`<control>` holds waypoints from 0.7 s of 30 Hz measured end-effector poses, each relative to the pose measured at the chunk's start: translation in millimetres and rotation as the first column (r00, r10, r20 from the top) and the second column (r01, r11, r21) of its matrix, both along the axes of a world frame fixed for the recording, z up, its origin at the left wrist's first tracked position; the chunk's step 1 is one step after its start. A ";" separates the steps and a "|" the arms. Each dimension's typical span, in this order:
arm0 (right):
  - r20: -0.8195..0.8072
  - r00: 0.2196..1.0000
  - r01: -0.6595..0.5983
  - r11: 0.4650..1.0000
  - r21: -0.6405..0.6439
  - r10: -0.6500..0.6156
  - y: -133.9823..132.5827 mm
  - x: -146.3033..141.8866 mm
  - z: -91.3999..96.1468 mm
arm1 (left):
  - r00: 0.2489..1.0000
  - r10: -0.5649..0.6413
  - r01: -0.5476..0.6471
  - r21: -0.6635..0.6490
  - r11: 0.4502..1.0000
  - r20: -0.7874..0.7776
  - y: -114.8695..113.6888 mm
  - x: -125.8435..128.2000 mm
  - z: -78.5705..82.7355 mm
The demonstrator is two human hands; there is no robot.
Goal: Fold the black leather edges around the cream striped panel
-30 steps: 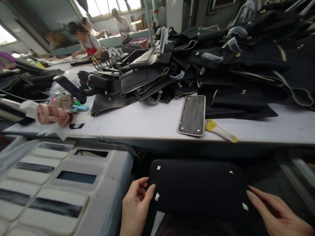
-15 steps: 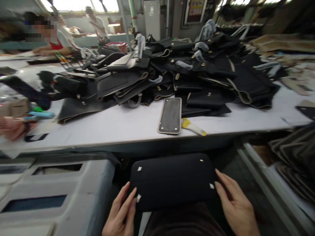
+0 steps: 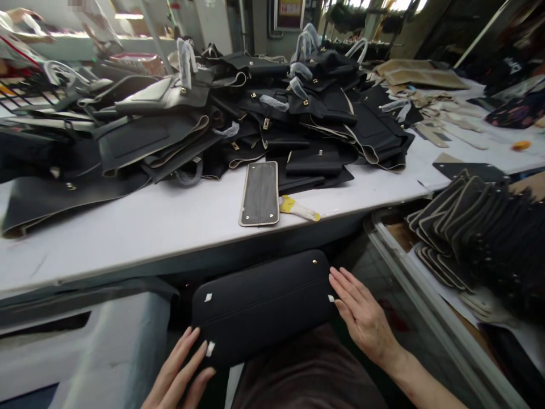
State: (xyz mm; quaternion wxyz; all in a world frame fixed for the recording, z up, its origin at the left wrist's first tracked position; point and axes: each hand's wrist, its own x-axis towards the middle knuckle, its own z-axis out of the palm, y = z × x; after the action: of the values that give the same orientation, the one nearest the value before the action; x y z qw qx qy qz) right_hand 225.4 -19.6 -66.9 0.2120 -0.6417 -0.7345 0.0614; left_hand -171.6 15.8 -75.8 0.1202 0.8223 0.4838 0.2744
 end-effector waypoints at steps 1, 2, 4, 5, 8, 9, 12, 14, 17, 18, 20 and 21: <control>0.039 0.999 -0.025 1.000 -0.002 0.025 -0.8 2.0 0.4 | 1.000 -0.005 0.005 0.002 1.000 0.010 -0.2 1.0 2.2; 0.074 0.996 -0.050 0.999 -0.003 0.050 -1.3 3.8 0.8 | 1.000 -0.025 0.025 0.010 1.000 0.019 -0.5 1.7 4.3; 0.123 0.988 -0.097 0.995 -0.002 0.097 -1.6 6.7 0.5 | 0.997 -0.078 0.077 0.027 0.997 0.027 -1.0 1.7 7.6; 0.133 0.984 -0.117 0.993 0.001 0.116 -1.4 7.5 -0.5 | 0.995 -0.098 0.098 0.032 0.995 0.026 -1.5 1.2 8.7; 0.118 0.983 -0.147 0.989 0.021 0.143 -0.5 8.0 -5.9 | 0.995 -0.098 0.097 0.018 0.995 0.037 -4.0 -0.7 9.7; 0.109 0.983 -0.151 0.988 0.031 0.147 -0.3 7.8 -7.4 | 0.995 -0.087 0.086 0.012 0.996 0.050 -5.1 -0.9 9.4; 0.098 0.982 -0.168 0.984 0.054 0.162 0.9 7.9 -5.5 | 0.993 -0.072 0.072 0.011 0.997 0.091 -7.9 -0.3 7.8; 0.110 0.980 -0.174 0.983 0.058 0.167 5.4 7.8 2.5 | 0.993 -0.068 0.066 0.016 0.998 0.101 -8.7 0.7 6.6; 0.121 0.984 -0.144 0.985 0.091 0.133 23.0 0.5 19.2 | 0.993 -0.064 0.061 0.038 0.997 0.097 -8.3 1.8 5.7; 0.122 0.986 -0.130 0.986 0.101 0.117 32.0 -5.5 24.0 | 0.993 -0.071 0.066 0.051 0.996 0.090 -7.7 1.8 5.8; 0.131 0.986 -0.112 0.989 0.097 0.099 53.2 -23.5 29.7 | 0.993 -0.095 0.090 0.088 0.992 0.063 -5.9 0.6 7.7; 0.138 0.985 -0.112 0.990 0.081 0.100 64.3 -34.8 30.2 | 0.994 -0.104 0.099 0.108 0.989 0.043 -4.6 -0.3 9.9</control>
State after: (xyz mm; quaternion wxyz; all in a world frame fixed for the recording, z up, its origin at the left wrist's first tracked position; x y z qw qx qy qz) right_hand 190.6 44.6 -36.8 0.1871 -0.5944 -0.7821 -0.0033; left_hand -171.9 11.2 -65.9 0.1020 0.8442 0.4229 0.3130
